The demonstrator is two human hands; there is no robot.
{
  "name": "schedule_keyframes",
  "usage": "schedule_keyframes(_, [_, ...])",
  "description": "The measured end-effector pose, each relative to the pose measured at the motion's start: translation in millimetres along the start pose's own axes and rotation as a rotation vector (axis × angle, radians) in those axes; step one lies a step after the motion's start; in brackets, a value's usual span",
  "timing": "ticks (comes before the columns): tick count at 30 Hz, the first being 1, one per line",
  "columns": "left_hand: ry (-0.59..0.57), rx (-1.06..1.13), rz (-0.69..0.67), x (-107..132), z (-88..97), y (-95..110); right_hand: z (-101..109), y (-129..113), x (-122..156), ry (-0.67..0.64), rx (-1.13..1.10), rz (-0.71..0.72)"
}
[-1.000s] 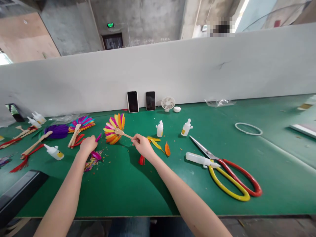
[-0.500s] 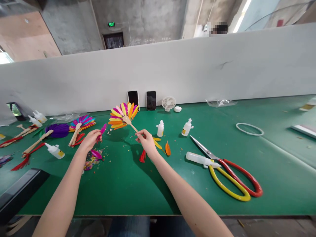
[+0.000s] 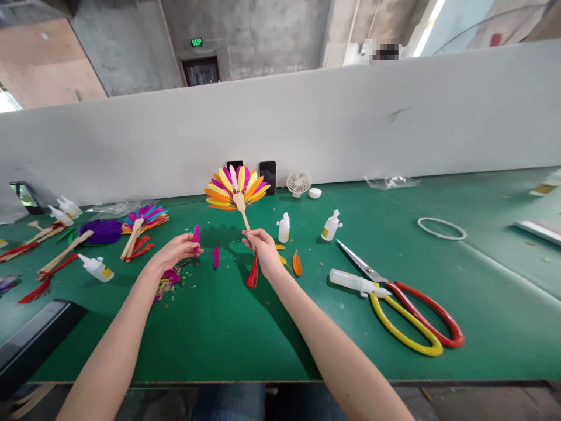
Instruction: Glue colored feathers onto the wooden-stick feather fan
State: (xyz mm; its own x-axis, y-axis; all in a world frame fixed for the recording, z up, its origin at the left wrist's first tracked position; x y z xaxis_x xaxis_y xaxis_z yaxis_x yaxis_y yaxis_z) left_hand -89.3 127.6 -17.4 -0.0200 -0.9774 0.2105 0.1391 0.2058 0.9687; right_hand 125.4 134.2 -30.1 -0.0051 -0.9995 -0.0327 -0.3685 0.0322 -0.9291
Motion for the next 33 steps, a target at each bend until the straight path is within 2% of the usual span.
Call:
schedule_keyframes(4, [0.033, 0.053, 0.01, 0, -0.7, 2, -3, 0, -1, -0.027, -0.029, 0.011])
schedule_keyframes(7, [0.08, 0.004, -0.046, 0, 5.4, 9, -5, -1, 0, -0.041, -0.03, 0.025])
schedule_keyframes(12, [0.151, -0.406, -0.159, 1, 12.6, 18, -5, -2, 0, -0.029, -0.054, 0.03])
schedule_keyframes(18, [0.094, -0.723, -0.299, 2, 4.4, 26, -4, -1, 1, -0.018, -0.041, 0.015])
schedule_keyframes(21, [0.206, -0.942, -0.318, 6, 19.1, 37, -3, -2, 2, -0.012, -0.039, 0.002])
schedule_keyframes(22, [0.249, -1.044, -0.282, 8, 27.2, 39, -3, -3, 2, -0.01, -0.042, -0.004])
schedule_keyframes(24, [0.285, -1.213, -0.119, 11, 46.7, 35, -2, -3, 3, -0.007, -0.052, -0.016])
schedule_keyframes(28, [0.226, -1.302, 0.152, 24, 74.8, 23, -3, -3, 5, 0.003, -0.08, -0.037])
schedule_keyframes(33, [0.05, -1.154, 0.348, 37, 74.4, 3, -3, -2, 6, 0.005, -0.096, -0.061])
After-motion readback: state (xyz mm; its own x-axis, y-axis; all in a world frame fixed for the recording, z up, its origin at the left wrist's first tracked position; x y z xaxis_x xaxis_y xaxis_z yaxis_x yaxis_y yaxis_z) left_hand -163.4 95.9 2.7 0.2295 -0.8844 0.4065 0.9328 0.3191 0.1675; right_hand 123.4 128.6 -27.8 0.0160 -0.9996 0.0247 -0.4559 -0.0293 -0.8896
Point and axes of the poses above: each hand's wrist, its own x-axis away from the middle knuckle, its own z-axis out of the back of the hand, y = z × x, the point moved 10 cm from there along -x, towards the middle knuckle, and after that the axes turned 2 degrees about y, right-handed, at the moved point
